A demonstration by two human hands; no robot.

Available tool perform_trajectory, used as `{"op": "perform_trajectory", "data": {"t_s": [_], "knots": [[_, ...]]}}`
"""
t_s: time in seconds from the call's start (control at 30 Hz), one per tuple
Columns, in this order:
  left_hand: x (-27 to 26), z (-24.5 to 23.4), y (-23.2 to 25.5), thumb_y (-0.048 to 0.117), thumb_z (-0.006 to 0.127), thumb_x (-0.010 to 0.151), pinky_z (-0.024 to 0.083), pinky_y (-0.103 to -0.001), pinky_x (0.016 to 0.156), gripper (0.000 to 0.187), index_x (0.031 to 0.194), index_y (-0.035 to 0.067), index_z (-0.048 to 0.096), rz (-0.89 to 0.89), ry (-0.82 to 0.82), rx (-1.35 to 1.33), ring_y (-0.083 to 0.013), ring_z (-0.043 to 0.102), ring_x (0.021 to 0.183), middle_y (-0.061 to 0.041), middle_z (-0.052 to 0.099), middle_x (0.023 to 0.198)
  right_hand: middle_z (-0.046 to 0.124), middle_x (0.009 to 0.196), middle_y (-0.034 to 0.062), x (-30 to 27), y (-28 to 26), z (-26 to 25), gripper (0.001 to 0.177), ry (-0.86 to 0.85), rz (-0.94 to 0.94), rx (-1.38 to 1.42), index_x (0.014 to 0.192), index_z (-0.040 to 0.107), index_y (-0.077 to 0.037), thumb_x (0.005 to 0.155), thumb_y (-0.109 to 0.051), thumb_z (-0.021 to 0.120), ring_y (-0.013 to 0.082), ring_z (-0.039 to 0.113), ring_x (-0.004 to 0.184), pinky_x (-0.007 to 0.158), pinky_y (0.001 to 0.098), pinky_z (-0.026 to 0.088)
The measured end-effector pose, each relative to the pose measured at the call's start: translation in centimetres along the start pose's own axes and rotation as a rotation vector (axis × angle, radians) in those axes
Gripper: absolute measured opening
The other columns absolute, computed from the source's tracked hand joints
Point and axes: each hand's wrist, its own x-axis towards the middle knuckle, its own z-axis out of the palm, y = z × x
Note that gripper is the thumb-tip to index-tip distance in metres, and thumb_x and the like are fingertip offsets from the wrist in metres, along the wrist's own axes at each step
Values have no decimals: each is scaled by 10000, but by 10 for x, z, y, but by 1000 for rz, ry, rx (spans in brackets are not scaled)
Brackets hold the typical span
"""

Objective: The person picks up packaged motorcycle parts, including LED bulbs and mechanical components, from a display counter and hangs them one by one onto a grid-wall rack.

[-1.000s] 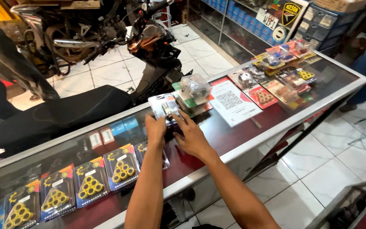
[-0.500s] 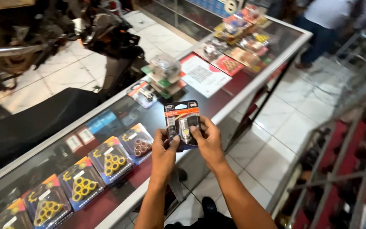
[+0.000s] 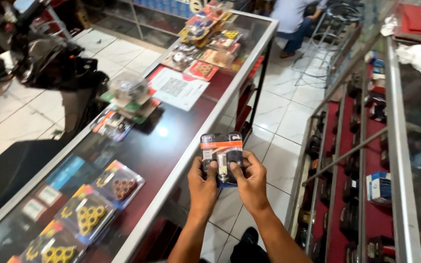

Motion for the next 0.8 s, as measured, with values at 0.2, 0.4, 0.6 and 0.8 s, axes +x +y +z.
{"op": "perform_trajectory", "data": {"t_s": [0.2, 0.4, 0.6, 0.8], "knots": [[18, 61, -14, 136, 620, 1004, 487, -266, 588, 138, 995, -2, 624, -2, -143, -45, -65, 568, 680, -33, 659, 789, 725, 937, 56, 18, -1, -54, 292, 120, -65, 18, 1208, 609, 39, 975, -122, 681, 64, 659, 798, 706, 224, 549], [39, 142, -8, 155, 616, 1003, 513, -257, 660, 149, 1032, 11, 640, 18, -350, -50, -59, 597, 744, -12, 683, 845, 729, 968, 62, 49, -17, -123, 270, 254, -150, 55, 1193, 608, 35, 982, -116, 681, 70, 663, 829, 750, 229, 551], [62, 224, 15, 232, 631, 992, 540, -246, 692, 222, 1085, 34, 668, 32, -527, -61, -64, 644, 777, -18, 728, 892, 737, 988, 62, 69, -31, -190, 271, 343, -250, -9, 1184, 617, 32, 979, -130, 690, 70, 662, 844, 739, 221, 536], [61, 301, 12, 269, 677, 991, 548, -252, 694, 268, 1053, 9, 693, 32, -647, -187, -71, 659, 790, -49, 747, 895, 726, 949, 62, 70, -42, -245, 266, 474, -283, -75, 1194, 626, 29, 983, -119, 689, 79, 657, 808, 713, 230, 539]]}}
